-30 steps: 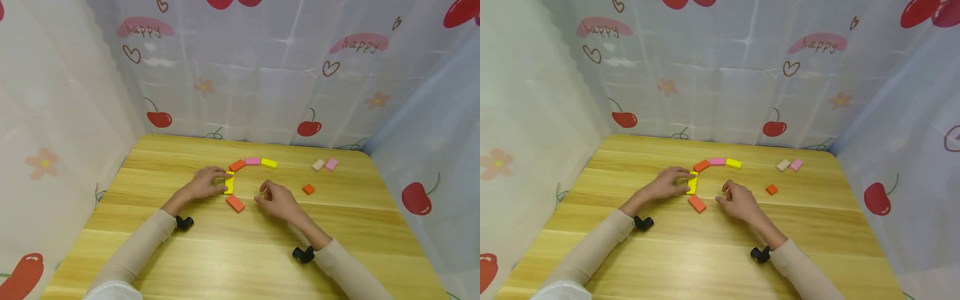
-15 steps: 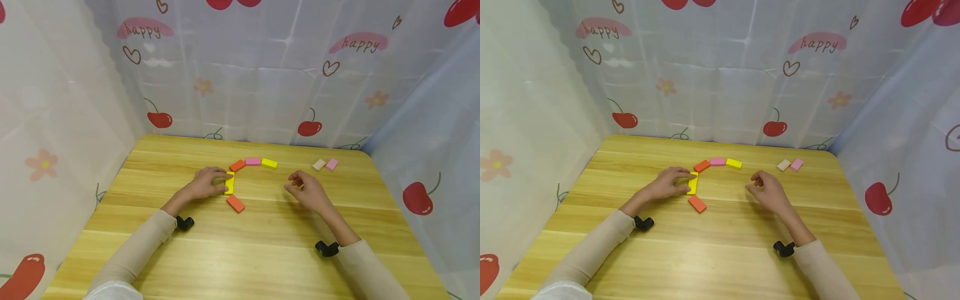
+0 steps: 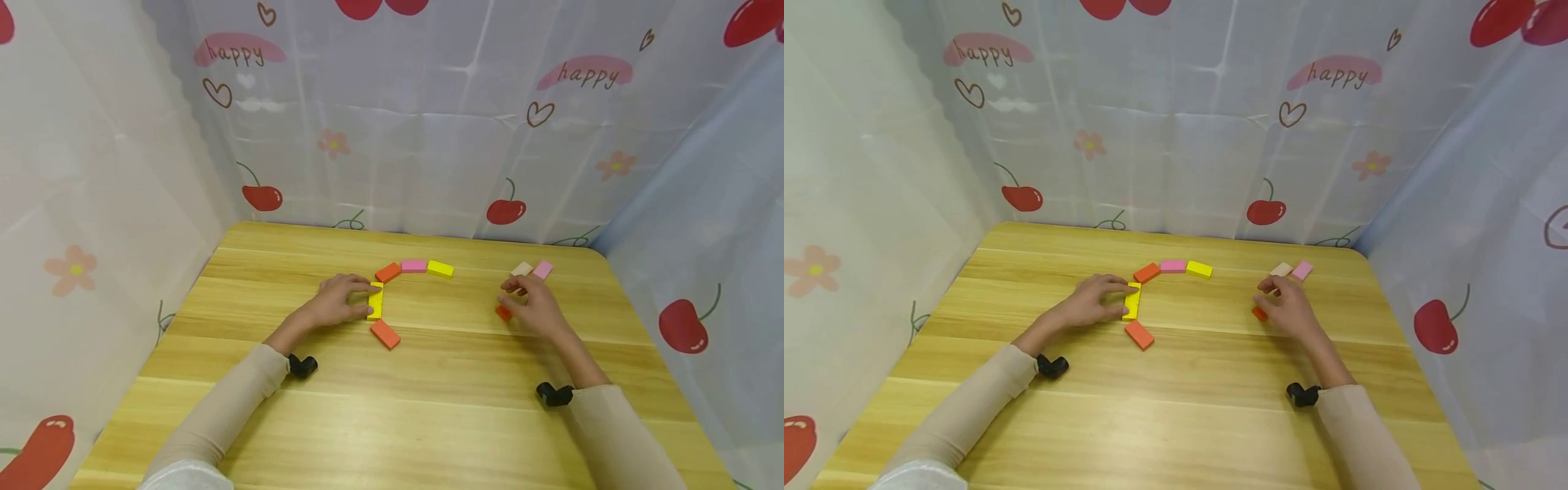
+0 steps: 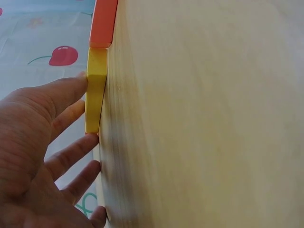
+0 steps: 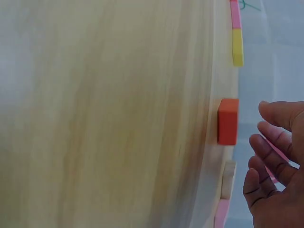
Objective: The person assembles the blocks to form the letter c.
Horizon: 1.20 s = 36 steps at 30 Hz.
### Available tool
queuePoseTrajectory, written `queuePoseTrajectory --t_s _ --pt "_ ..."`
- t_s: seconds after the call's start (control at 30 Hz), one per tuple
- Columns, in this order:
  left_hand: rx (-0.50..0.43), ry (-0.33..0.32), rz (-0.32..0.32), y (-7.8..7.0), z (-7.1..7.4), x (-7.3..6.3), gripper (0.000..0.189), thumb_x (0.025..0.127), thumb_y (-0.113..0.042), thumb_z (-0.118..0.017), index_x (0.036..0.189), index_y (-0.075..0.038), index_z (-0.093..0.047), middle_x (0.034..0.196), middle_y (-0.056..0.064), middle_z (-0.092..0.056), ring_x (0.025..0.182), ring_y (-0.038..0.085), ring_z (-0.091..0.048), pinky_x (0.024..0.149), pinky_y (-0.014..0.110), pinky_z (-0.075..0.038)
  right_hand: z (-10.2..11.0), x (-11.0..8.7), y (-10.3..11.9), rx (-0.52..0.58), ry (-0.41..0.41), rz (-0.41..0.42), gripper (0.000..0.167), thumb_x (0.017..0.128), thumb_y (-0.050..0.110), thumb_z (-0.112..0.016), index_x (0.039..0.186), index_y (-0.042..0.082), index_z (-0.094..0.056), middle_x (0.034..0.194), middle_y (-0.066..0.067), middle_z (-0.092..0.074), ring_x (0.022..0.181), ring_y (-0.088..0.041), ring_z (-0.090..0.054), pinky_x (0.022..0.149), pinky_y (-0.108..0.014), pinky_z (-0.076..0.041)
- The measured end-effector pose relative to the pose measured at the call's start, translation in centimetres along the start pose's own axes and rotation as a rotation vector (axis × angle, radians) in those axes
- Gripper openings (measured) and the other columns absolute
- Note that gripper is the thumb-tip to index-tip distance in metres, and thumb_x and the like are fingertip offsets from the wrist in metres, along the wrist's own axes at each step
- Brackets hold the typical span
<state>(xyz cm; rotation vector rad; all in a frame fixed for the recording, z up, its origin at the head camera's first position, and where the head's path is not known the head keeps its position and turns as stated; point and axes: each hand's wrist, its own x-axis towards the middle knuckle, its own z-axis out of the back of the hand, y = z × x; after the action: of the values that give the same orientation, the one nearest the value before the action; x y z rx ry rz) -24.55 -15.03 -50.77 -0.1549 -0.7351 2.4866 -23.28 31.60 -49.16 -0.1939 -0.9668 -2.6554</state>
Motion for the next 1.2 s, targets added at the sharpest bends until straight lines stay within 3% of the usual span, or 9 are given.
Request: queuePoseTrajectory --t_s 0.23,0.43,0.6,0.77,0.93,1.07,1.2 --pt "-0.001 -0.001 0.0 0.1 -0.1 -0.1 0.05 0.101 -0.043 -0.075 0.149 -0.033 -0.066 0.157 0.007 -0.06 0.147 0.04 -0.049 0.114 0.066 -0.032 0.6 0.6 -2.0 -0.012 -0.019 -0.041 0.025 0.101 0.015 -0.075 0.119 -0.003 -0.072 0.118 -0.024 -0.072 0.113 -0.042 -0.064 0.101 -0.054 -0.047" --pt "-0.01 -0.002 0.0 0.2 -0.1 0.0 0.05 0.101 -0.044 -0.074 0.149 -0.031 -0.066 0.158 0.007 -0.059 0.148 0.039 -0.049 0.114 0.067 -0.031 0.7 1.5 -3.1 -0.044 -0.091 -0.01 0.024 0.098 0.01 -0.075 0.116 -0.005 -0.073 0.114 -0.029 -0.072 0.109 -0.047 -0.057 0.1 -0.056 -0.029" --pt "-0.012 0.002 0.005 0.1 0.0 -0.2 0.05 0.101 -0.043 -0.074 0.149 -0.031 -0.066 0.158 0.008 -0.059 0.149 0.039 -0.048 0.115 0.068 -0.031 0.8 2.4 -3.9 -0.073 -0.124 -0.02 0.027 0.099 0.0 -0.064 0.125 -0.007 -0.069 0.129 -0.035 -0.064 0.122 -0.054 -0.051 0.106 -0.063 -0.023" --pt "-0.01 -0.002 0.001 0.1 0.1 -0.2 0.05 0.101 -0.044 -0.074 0.149 -0.032 -0.066 0.158 0.007 -0.059 0.149 0.04 -0.048 0.115 0.067 -0.031 1.3 3.1 -4.2 -0.133 -0.088 -0.032 0.042 0.099 -0.008 -0.049 0.138 -0.005 -0.063 0.146 -0.037 -0.056 0.135 -0.058 -0.047 0.116 -0.07 -0.02" --pt "-0.017 -0.003 0.003 0.3 -0.1 -0.1 0.051 0.101 -0.044 -0.075 0.149 -0.031 -0.067 0.159 0.007 -0.059 0.15 0.039 -0.047 0.115 0.067 -0.03 1.6 3.7 -4.3 -0.194 0.024 -0.128 0.05 0.102 -0.004 -0.046 0.15 0.004 -0.057 0.161 -0.031 -0.049 0.149 -0.063 -0.027 0.109 -0.08 -0.019" --pt "-0.013 0.001 0.012 0.4 -0.1 -0.1 0.051 0.101 -0.044 -0.075 0.149 -0.032 -0.066 0.159 0.007 -0.058 0.15 0.039 -0.047 0.116 0.067 -0.03 1.5 3.9 -4.5 -0.247 0.121 -0.188 0.056 0.103 -0.001 -0.043 0.157 0.009 -0.052 0.169 -0.028 -0.039 0.152 -0.064 -0.018 0.106 -0.08 -0.017" --pt "-0.014 0.006 0.009 0.4 0.0 0.0 0.051 0.101 -0.045 -0.074 0.15 -0.032 -0.066 0.159 0.006 -0.058 0.15 0.039 -0.047 0.115 0.067 -0.03 1.2 4.2 -4.7 -0.267 0.12 -0.204 0.056 0.101 -0.001 -0.039 0.154 0.008 -0.054 0.169 -0.029 -0.036 0.151 -0.064 -0.017 0.105 -0.077 -0.017"
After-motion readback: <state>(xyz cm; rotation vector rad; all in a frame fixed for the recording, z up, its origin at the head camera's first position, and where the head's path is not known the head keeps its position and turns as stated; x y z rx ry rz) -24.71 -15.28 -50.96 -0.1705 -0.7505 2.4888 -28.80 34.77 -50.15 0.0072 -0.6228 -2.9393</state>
